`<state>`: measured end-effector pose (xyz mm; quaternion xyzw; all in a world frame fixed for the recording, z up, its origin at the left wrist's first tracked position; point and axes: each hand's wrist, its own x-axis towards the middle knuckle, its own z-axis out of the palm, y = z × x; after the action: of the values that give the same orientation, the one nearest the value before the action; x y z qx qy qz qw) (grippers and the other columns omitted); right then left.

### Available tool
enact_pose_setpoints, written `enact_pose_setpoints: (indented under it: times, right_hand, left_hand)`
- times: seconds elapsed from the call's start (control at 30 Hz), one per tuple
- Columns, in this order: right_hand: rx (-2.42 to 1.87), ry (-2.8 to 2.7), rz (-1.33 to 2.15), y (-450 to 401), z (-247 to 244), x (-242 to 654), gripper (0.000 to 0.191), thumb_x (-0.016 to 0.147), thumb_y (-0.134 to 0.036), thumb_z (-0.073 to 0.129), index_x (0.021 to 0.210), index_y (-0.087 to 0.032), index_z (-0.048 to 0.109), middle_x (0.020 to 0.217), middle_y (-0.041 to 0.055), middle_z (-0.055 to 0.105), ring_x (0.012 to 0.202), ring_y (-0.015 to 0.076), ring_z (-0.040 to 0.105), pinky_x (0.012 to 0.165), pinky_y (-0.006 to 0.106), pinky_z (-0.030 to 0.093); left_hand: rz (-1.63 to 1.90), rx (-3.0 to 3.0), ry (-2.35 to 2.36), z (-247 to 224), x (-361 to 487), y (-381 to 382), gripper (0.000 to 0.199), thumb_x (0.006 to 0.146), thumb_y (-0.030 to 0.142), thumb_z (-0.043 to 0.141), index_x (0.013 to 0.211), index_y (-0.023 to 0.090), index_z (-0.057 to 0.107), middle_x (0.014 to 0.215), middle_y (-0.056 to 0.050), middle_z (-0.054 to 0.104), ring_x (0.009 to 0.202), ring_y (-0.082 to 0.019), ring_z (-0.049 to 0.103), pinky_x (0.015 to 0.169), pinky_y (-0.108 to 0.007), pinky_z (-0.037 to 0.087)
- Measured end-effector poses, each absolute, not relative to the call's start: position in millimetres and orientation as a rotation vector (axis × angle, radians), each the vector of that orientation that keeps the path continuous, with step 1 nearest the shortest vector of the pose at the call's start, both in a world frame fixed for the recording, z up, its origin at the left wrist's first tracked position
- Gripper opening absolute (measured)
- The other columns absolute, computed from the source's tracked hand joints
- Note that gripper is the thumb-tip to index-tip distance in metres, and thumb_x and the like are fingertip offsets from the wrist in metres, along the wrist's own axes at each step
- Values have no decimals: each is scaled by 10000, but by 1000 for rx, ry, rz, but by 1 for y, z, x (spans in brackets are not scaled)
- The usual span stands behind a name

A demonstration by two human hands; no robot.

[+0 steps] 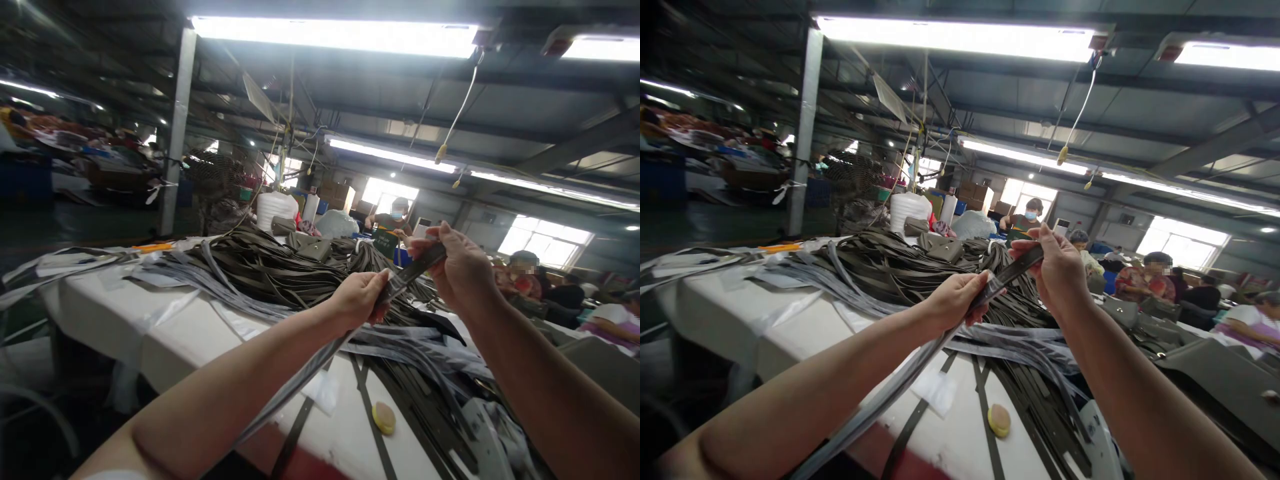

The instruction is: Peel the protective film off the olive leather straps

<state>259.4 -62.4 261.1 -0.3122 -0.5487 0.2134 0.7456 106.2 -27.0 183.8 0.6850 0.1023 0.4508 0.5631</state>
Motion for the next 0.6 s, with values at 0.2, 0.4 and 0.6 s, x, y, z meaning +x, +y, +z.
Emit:
enact_pose_setpoints:
  times: [0.2, 0.4, 0.6]
  right_hand:
    - [-686, -1378, 489, -61, 272, 221, 271, 831, -414, 740, 837, -194, 582, 597, -18, 680, 528, 163, 679, 455, 222, 510]
    - [-649, -1438, 494, -52, 258, 194, 362, 834, -525, 692, 787, -196, 546, 689, 6, 690, 632, 167, 697, 418, 171, 437]
    - [-686, -1485, 538, -46, 244, 184, 345, 869, -539, 631, 808, -227, 497, 768, 26, 690, 595, 161, 656, 410, 222, 464]
  left_hand:
    - [1118, 1575, 266, 215, 94, -36, 403, 1038, 341, 348, 823, 97, 587, 412, 64, 464, 302, -48, 387, 351, -153, 295]
    - [1216, 1565, 298, 223, 83, -39, 416, 1050, 302, 353, 711, 127, 519, 416, 70, 460, 295, -30, 399, 352, -123, 318]
    - [1312, 1551, 360, 214, 83, -34, 493, 1038, 357, 381, 592, 155, 446, 399, 64, 458, 289, -32, 399, 332, -129, 297]
